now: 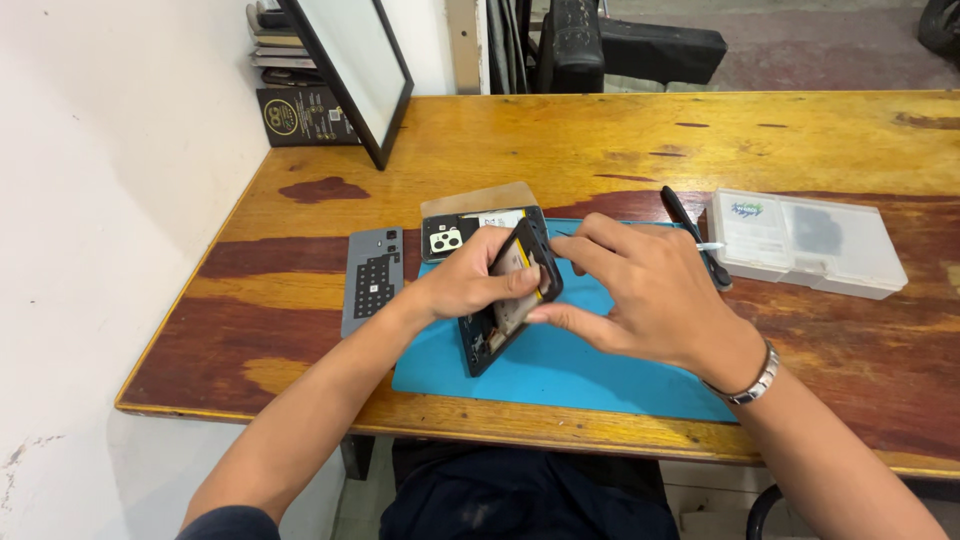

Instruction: The person disassembles a smartphone on a workbench, removes the back cover and internal components, and uses tools to manipulate the battery and connectors. The person handles the phone frame, battery, and small parts while working on a blue mat.

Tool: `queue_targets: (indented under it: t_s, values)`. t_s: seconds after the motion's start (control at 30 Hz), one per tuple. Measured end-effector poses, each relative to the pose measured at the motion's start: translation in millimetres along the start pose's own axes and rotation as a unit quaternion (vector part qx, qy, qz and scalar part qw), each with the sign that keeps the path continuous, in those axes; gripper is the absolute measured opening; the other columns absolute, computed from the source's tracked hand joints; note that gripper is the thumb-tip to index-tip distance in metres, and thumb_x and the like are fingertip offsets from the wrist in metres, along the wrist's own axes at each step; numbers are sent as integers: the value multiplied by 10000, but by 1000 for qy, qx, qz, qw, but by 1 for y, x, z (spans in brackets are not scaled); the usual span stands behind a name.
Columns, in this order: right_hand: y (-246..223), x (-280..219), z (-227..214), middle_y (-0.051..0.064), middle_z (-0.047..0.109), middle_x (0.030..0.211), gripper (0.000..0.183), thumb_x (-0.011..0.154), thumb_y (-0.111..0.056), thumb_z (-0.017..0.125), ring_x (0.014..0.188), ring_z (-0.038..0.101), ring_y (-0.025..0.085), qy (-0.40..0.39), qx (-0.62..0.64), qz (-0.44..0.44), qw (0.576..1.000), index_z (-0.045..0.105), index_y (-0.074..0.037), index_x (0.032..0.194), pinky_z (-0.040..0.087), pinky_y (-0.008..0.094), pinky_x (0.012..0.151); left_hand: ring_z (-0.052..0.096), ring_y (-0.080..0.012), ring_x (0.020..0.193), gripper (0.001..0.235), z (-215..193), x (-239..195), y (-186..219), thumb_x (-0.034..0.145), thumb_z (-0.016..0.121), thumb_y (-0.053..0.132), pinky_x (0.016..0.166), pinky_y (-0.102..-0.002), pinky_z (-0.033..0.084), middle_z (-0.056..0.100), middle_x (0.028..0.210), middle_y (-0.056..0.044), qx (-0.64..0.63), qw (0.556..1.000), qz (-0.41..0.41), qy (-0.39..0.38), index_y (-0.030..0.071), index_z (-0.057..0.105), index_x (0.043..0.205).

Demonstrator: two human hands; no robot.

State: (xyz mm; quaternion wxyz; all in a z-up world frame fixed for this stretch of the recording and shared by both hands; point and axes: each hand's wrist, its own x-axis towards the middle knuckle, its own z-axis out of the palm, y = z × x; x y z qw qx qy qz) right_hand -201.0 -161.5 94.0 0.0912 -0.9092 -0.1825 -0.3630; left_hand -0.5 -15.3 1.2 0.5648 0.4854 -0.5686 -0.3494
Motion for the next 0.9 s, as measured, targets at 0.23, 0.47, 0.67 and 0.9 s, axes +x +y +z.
queue_targets:
  t_s: [0.23, 0.47, 0.67, 0.9]
  values:
    - [-8, -3, 7, 41, 585, 713, 536, 745, -514, 866, 526, 554, 214, 57, -47, 16, 997, 738, -59, 995, 407, 338, 481, 569, -65, 858, 445, 0, 0, -10, 996, 721, 469, 740, -243, 485, 636, 942, 11, -69, 997, 15, -13, 38, 632, 1057]
    - [-9, -6, 7, 22, 569, 708, 499, 760, -503, 869, 545, 538, 205, 95, -94, -18, 991, 729, -73, 970, 406, 336, 507, 527, -50, 811, 464, 3, -2, -17, 985, 705, 499, 679, -219, 450, 594, 909, 31, -99, 995, -2, -1, 55, 600, 1071]
    - [-11, -8, 7, 34, 591, 734, 519, 766, -513, 865, 569, 556, 209, 119, -99, -35, 987, 728, -60, 979, 422, 331, 522, 526, -53, 795, 440, 8, -3, -14, 999, 703, 468, 656, -222, 448, 595, 898, 25, -124, 992, -11, -5, 44, 605, 1062]
    - [2, 0, 2, 34, 622, 746, 359, 830, -297, 821, 588, 563, 147, 1, 164, 98, 982, 749, -30, 1060, 445, 249, 535, 595, -51, 884, 447, -1, 1, 9, 1002, 685, 478, 760, -218, 515, 656, 978, 8, -23, 999, -15, 41, 45, 632, 1101]
